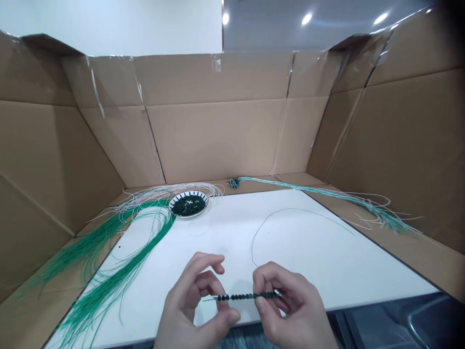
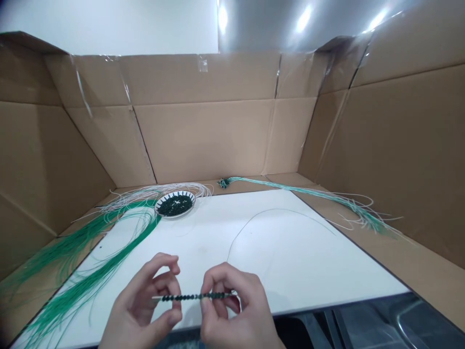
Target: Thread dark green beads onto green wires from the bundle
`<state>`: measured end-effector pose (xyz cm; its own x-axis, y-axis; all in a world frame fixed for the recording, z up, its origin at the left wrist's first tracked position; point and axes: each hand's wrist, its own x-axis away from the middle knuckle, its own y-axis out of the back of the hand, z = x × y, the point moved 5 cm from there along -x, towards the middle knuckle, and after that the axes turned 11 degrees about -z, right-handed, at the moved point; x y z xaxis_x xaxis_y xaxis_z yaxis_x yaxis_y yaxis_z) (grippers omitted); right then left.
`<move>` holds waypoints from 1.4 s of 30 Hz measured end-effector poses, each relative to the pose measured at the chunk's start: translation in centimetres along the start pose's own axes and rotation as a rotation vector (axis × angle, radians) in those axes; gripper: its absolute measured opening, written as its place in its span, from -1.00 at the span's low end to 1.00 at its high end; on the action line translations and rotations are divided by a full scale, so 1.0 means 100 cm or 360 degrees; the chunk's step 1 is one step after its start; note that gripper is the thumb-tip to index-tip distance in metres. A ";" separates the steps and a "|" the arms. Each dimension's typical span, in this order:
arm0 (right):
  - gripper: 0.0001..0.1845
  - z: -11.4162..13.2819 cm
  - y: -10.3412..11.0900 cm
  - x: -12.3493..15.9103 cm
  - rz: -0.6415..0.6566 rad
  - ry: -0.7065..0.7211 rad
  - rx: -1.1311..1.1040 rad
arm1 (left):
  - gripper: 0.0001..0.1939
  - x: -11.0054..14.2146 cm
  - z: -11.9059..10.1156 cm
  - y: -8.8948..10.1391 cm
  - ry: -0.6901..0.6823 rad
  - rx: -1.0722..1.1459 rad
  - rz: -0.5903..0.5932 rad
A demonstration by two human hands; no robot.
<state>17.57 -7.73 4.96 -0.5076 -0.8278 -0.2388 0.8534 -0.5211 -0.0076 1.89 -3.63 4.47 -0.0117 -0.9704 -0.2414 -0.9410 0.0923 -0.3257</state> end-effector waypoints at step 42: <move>-0.77 -0.016 0.013 -0.007 0.0080 0.0624 0.0066 | -0.82 -0.012 0.031 -0.002 0.0083 -0.0112 -0.0227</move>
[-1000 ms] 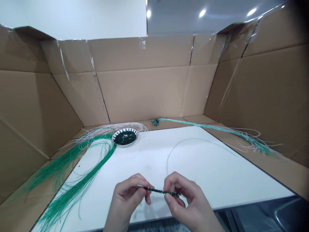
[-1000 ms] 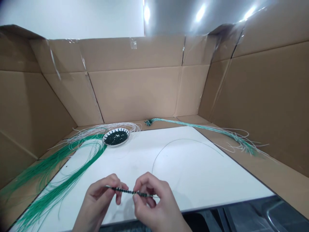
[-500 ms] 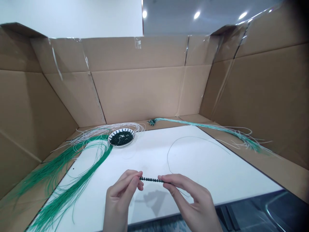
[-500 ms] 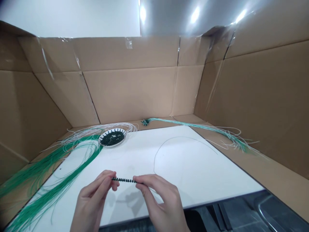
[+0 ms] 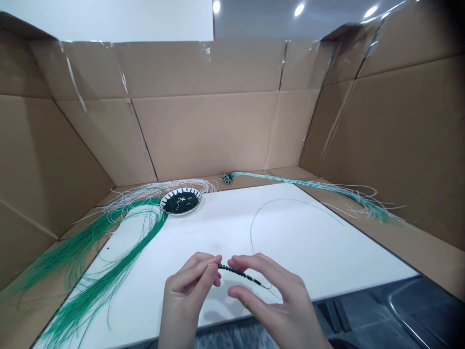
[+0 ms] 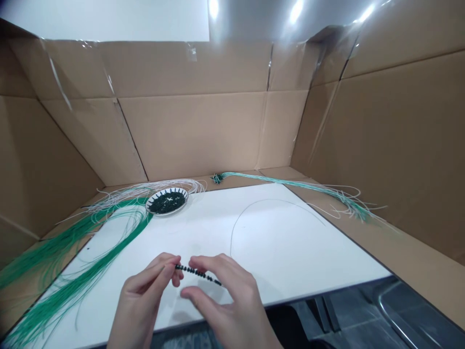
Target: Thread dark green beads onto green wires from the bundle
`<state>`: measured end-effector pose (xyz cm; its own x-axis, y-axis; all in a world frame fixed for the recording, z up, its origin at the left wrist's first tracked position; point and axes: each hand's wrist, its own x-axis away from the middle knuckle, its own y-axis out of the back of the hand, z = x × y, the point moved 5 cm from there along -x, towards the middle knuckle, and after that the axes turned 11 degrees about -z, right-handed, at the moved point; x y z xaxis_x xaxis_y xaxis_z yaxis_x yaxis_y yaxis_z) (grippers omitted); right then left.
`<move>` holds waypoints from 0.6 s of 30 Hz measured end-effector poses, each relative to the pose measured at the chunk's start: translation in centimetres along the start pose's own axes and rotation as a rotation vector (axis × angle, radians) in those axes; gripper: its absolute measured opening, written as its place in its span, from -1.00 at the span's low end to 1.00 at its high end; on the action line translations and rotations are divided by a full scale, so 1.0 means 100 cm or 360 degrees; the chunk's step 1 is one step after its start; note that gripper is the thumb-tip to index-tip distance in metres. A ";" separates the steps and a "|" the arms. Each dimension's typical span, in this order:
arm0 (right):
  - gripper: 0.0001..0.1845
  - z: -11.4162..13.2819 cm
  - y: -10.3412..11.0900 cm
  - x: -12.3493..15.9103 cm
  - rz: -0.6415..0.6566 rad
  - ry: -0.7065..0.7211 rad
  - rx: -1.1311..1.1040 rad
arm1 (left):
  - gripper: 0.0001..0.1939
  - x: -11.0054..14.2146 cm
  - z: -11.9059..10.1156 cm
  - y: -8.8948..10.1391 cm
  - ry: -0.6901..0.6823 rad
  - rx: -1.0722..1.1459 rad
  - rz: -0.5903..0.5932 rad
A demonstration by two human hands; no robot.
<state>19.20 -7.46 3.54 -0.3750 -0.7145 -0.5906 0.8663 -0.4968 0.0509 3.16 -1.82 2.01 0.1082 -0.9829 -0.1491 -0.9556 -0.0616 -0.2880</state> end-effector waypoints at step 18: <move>-0.74 0.003 -0.014 0.004 -0.0008 0.0385 0.0045 | -0.84 0.000 0.002 -0.004 0.0043 -0.0213 0.0120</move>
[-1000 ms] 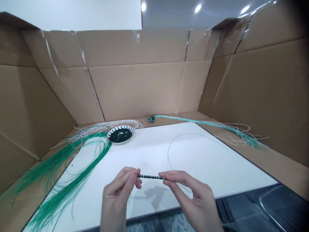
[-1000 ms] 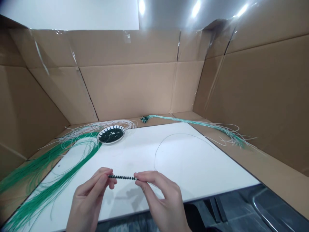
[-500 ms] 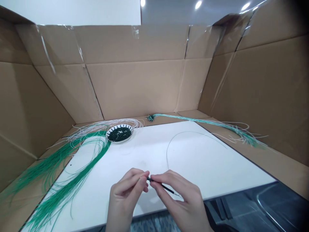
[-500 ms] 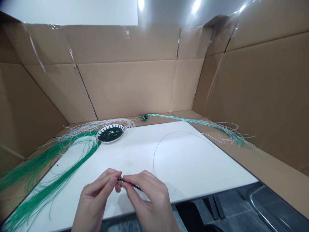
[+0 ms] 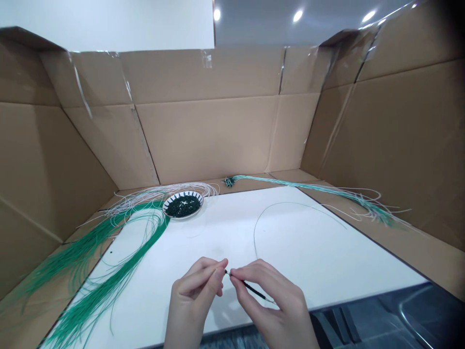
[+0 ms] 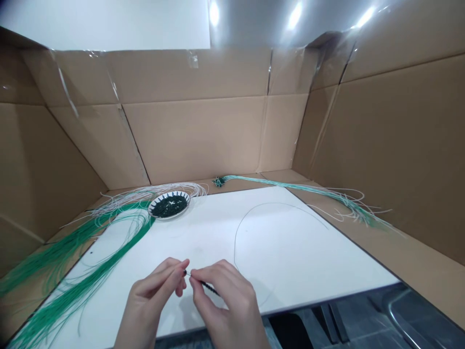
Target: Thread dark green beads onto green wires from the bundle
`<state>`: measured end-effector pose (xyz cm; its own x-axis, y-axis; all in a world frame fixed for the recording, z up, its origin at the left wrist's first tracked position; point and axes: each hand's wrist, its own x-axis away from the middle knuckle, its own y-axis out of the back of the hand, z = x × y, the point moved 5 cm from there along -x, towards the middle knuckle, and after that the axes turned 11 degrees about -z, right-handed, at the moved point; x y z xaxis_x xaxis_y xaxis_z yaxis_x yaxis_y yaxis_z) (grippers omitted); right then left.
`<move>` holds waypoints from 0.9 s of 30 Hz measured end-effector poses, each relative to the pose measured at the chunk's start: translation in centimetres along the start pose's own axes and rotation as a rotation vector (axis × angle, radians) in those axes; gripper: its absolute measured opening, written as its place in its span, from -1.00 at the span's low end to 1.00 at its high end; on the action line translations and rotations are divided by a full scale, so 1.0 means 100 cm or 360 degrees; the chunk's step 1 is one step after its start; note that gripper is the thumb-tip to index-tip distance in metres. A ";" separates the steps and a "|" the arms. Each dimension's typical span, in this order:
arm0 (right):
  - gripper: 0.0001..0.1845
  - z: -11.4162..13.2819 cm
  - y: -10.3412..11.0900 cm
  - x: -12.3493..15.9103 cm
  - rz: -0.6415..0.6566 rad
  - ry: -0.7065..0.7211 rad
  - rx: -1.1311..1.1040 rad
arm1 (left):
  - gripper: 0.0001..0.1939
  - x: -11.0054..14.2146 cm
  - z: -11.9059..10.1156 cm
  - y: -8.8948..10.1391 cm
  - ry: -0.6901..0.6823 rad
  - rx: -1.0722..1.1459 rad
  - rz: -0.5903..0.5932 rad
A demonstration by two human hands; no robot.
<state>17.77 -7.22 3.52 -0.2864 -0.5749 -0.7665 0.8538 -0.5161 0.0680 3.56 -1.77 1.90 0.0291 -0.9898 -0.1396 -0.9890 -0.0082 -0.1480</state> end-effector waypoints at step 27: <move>-0.87 -0.034 -0.002 0.023 0.0080 -0.0930 -0.0216 | -0.74 -0.001 0.005 0.007 0.0051 0.0054 -0.0248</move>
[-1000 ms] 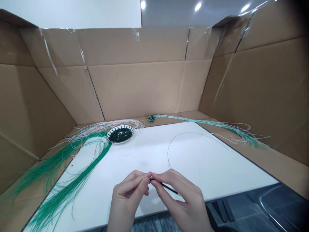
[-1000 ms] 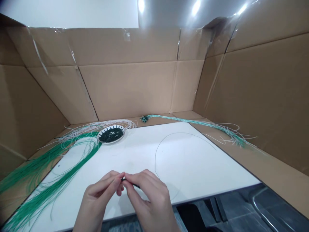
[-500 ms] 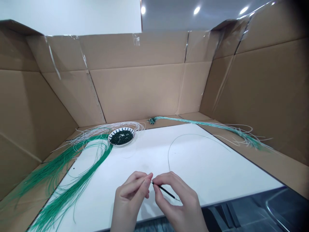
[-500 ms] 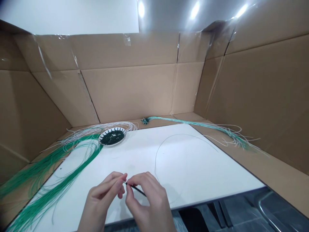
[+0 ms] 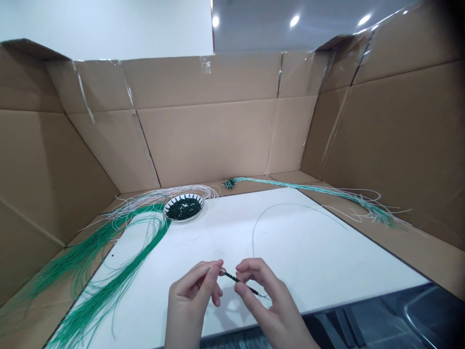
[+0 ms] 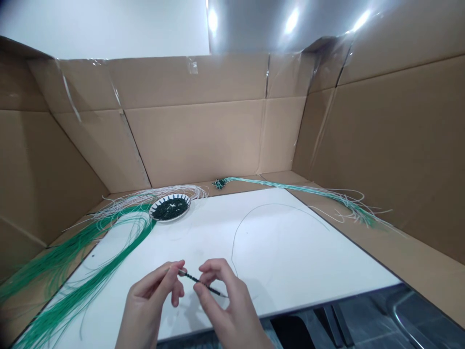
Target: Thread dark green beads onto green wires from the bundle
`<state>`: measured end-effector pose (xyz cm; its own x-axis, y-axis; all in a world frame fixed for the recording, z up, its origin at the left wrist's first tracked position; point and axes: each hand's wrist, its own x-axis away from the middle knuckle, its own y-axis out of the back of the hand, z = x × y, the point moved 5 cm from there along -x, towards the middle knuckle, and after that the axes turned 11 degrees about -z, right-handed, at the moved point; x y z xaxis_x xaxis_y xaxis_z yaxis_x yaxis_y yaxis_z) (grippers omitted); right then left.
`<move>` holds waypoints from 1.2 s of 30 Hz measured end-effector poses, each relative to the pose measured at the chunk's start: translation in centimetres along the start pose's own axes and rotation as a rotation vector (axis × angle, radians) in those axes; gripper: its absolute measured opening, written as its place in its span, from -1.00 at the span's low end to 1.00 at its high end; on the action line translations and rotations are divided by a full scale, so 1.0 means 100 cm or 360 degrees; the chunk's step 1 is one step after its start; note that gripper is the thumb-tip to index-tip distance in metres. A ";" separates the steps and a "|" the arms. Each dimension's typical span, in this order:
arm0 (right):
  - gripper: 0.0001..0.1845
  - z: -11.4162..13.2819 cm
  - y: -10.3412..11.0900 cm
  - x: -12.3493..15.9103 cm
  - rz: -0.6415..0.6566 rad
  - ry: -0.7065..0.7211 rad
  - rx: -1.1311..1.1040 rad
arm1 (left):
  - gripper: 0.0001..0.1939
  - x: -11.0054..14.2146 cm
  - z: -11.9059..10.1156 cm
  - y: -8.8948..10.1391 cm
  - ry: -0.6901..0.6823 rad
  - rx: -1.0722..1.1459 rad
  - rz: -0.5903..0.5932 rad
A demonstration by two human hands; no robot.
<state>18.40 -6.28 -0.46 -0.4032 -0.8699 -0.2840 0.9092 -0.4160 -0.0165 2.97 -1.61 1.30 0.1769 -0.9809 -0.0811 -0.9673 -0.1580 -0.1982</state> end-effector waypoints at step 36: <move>-0.74 0.052 0.011 -0.004 0.0436 0.1036 0.0467 | -0.62 0.007 0.024 -0.024 0.0723 0.0408 0.1100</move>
<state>18.99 -7.77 4.59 0.0582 -0.6583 -0.7505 0.8664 -0.3402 0.3655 5.85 -1.65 -0.58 -0.5784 -0.8065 0.1225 -0.7507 0.4674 -0.4669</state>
